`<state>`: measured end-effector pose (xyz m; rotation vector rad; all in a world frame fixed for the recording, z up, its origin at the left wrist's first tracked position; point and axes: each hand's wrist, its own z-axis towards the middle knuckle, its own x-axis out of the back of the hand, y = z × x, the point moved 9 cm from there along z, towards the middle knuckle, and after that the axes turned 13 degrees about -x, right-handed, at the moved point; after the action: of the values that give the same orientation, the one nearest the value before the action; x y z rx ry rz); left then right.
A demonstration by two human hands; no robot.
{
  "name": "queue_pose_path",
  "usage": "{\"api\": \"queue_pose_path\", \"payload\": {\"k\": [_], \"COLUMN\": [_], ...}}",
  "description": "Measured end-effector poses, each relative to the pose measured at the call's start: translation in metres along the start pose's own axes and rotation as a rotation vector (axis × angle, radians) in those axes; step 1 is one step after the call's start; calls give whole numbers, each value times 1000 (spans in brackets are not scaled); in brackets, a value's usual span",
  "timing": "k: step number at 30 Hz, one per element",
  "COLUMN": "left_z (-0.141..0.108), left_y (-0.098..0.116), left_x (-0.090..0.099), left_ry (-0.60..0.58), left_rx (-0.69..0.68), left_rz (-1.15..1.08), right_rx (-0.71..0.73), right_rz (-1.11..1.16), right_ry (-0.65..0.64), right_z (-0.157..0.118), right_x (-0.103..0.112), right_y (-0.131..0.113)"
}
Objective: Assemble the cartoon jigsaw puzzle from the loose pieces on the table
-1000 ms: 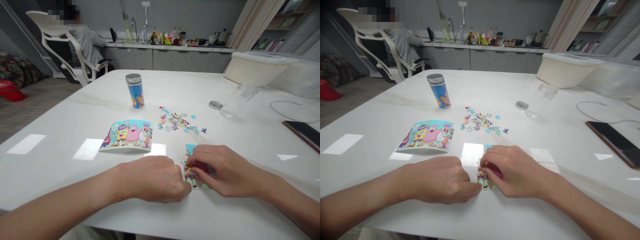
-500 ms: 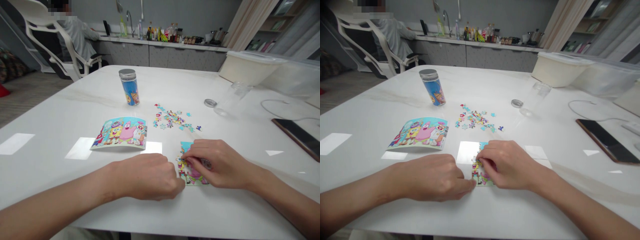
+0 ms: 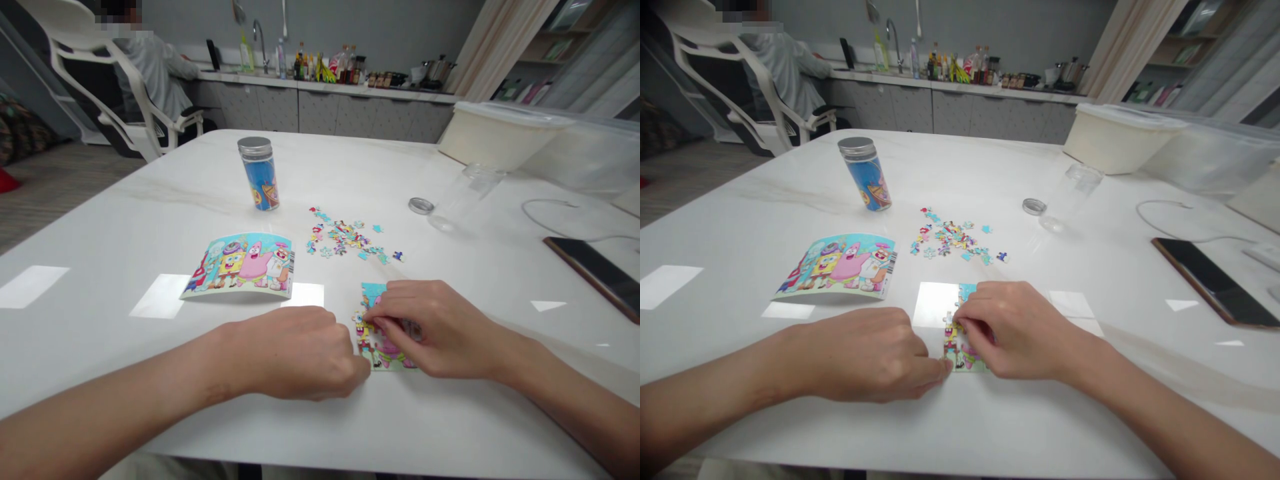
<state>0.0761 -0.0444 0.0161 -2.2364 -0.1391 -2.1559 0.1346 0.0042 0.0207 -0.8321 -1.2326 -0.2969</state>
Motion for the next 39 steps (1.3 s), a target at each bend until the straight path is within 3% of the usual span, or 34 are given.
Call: {"api": "queue_pose_path", "payload": {"k": [7,17,26,31,36,39], "left_z": [1,1,1,1,0,0], "left_y": [0,-1,-1,-2,-2,-2], "left_x": [-1,-3,-3,-3,-5,-2], "left_ry": [-16,-59,-64,-55,-59,-27], "left_rx": [6,10,16,19,20,14], "left_rz": [-16,-20,-35,-31,-47,-40], "right_rx": [44,-19,-7,-87,-244,-334], "right_rz": [13,-14,78,177,371,487], "right_ry": [36,47,-53,-45,-194,-209], "right_z": [0,1,1,3,5,6], "right_x": [4,7,-1,2,-10,-8], "right_y": [-5,-1,-4,3,12,18]}}
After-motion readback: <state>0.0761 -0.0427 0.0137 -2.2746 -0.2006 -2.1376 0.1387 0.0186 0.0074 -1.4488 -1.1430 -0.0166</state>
